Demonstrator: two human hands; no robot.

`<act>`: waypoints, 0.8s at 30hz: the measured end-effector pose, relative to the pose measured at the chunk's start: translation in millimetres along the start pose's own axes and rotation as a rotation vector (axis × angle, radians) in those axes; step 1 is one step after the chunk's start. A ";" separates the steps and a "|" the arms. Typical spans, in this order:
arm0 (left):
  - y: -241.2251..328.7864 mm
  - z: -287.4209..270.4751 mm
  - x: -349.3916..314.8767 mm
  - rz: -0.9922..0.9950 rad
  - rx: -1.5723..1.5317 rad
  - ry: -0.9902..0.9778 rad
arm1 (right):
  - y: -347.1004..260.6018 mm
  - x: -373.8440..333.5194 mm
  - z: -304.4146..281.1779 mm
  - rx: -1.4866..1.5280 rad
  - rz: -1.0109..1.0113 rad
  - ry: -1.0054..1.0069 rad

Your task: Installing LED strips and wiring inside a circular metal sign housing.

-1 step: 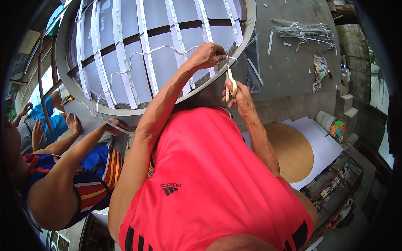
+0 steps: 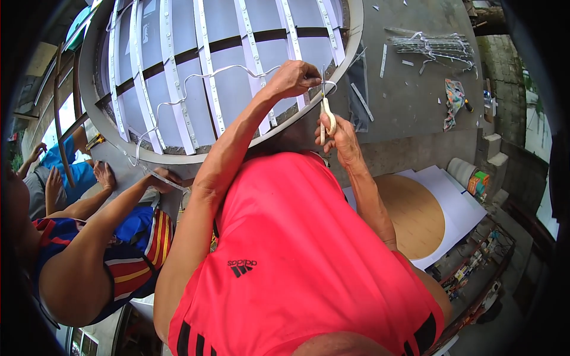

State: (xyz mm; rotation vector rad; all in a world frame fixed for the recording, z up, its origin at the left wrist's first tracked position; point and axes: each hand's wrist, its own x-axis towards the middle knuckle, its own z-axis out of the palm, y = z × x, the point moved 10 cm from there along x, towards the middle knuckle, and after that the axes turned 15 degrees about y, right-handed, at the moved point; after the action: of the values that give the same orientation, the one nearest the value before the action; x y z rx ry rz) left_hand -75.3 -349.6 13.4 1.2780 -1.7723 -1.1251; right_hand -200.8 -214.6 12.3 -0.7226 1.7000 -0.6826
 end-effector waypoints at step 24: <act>-3.6 3.9 -3.3 -0.021 0.004 0.085 | -4.2 -6.6 -10.6 0.065 -0.149 0.087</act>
State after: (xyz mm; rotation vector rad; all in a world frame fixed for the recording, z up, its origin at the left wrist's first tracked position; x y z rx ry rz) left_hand -76.4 -346.0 8.4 1.3304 -1.7025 -1.0636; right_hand -209.3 -211.5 21.9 -0.7889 1.7069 -0.8798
